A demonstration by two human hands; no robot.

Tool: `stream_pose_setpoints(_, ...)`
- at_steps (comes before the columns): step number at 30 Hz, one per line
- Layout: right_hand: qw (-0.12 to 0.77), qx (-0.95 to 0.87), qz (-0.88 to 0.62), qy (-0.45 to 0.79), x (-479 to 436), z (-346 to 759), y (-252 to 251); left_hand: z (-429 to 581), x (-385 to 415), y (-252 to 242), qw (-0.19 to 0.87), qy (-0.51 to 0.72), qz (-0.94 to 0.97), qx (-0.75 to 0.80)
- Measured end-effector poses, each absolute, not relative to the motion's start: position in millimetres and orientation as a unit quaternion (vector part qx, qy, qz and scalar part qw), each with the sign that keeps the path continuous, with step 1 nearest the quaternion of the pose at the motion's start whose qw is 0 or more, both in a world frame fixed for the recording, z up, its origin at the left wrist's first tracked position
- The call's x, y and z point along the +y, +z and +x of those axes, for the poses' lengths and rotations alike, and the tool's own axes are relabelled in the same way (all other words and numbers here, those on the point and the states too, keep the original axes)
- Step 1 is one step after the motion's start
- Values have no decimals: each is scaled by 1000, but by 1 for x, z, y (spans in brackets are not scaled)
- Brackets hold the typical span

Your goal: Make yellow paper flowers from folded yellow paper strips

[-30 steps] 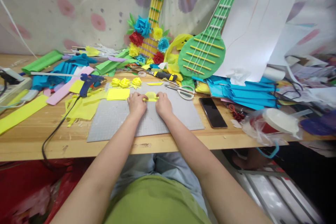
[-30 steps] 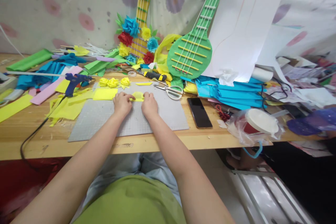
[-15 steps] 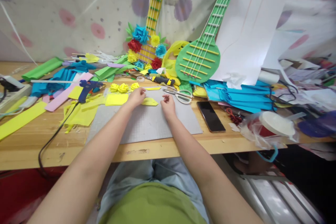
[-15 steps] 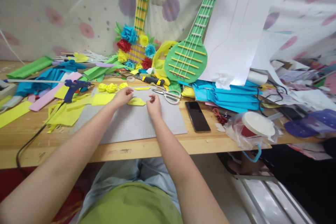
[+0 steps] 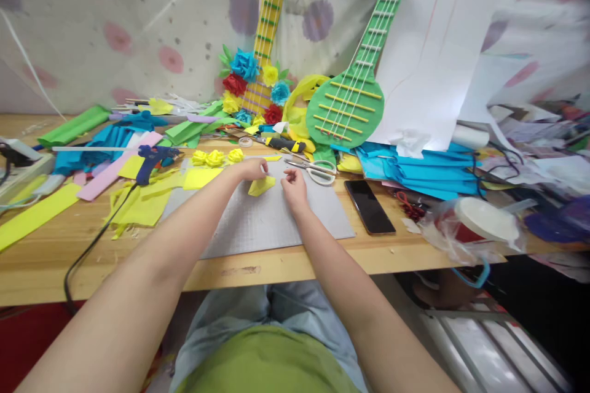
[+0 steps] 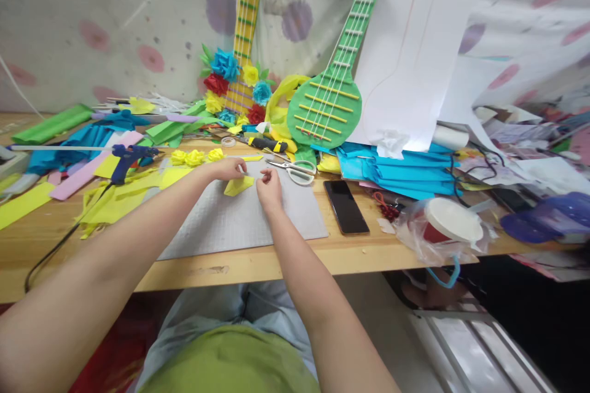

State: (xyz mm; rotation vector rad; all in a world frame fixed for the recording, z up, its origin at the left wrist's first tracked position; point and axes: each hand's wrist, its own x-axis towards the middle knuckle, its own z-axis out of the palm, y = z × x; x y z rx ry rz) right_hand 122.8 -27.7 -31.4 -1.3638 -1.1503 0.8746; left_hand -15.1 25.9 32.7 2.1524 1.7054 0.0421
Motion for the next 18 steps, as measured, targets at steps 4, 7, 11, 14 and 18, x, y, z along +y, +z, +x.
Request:
stream_pose_setpoints(4,559,-488,-564,363,-30,122,-29,-22,16,27,187,70,753,627)
stream_pose_setpoints(7,562,-506,-561,336,-33,122,-25,-26,4,12,217,225,689,654)
stream_pose_setpoints(11,531,-590,-541,277,-38,122,-22,-27,-18,-7,354,424,522,650)
stream_pose_setpoints(14,465,-686,-513,223,-42,121,-21,-26,-34,-12,468,505,389,612)
stream_pose_setpoints(18,386,-767,-484,169,-46,117,-22,-22,-50,-8,515,556,330,563)
